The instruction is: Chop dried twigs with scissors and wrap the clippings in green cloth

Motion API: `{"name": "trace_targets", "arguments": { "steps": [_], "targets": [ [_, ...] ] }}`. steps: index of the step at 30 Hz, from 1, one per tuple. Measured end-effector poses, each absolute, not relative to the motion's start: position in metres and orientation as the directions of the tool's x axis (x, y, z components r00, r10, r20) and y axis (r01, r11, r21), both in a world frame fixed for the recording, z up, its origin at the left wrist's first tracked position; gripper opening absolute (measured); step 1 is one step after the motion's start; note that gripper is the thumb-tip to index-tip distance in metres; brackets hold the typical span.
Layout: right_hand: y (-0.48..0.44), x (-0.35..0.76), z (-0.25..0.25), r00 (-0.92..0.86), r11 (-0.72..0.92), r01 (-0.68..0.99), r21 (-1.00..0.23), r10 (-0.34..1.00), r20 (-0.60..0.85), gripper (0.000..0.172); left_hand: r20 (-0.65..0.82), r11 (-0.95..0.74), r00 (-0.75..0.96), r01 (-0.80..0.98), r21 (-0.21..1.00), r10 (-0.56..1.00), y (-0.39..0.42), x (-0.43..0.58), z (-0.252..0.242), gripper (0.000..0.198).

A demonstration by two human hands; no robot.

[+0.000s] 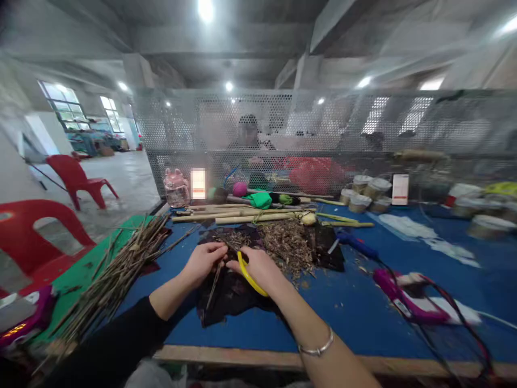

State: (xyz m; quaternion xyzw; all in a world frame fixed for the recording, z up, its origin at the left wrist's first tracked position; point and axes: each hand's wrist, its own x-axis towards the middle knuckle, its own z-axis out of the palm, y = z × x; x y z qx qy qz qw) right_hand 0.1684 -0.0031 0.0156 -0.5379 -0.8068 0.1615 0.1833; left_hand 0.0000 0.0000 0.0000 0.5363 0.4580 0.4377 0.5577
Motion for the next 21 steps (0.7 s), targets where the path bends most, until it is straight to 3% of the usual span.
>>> {"name": "trace_targets", "arguments": {
  "steps": [4, 8, 11, 13, 21],
  "targets": [
    [0.000, 0.176, 0.013, -0.297, 0.356, 0.806, -0.473, 0.934, 0.197, 0.047, -0.003, 0.015, -0.041, 0.307, 0.952, 0.999, 0.021, -0.020, 0.005, 0.027],
    [0.011, 0.184, 0.010, -0.201, 0.328, 0.799, -0.503, 0.936, 0.290, 0.047, 0.082, 0.094, -0.261, 0.595, 0.798, 0.962, 0.043, -0.064, 0.005, 0.027],
    [0.018, 0.187, 0.006, -0.127, 0.306, 0.802, -0.513, 0.927, 0.354, 0.046, 0.053, 0.164, -0.220, 0.850, 0.500, 0.974, 0.052, -0.083, -0.001, 0.028],
    [0.021, 0.189, 0.003, -0.084, 0.293, 0.798, -0.527, 0.920, 0.384, 0.046, 0.022, 0.161, -0.179, 0.923, 0.350, 0.984, 0.055, -0.081, -0.005, 0.029],
    [0.026, 0.196, 0.001, -0.001, 0.303, 0.721, -0.624, 0.900, 0.435, 0.045, 0.074, 0.004, -0.028, 0.951, 0.308, 0.997, 0.060, -0.062, -0.011, 0.019]
  ]
}}
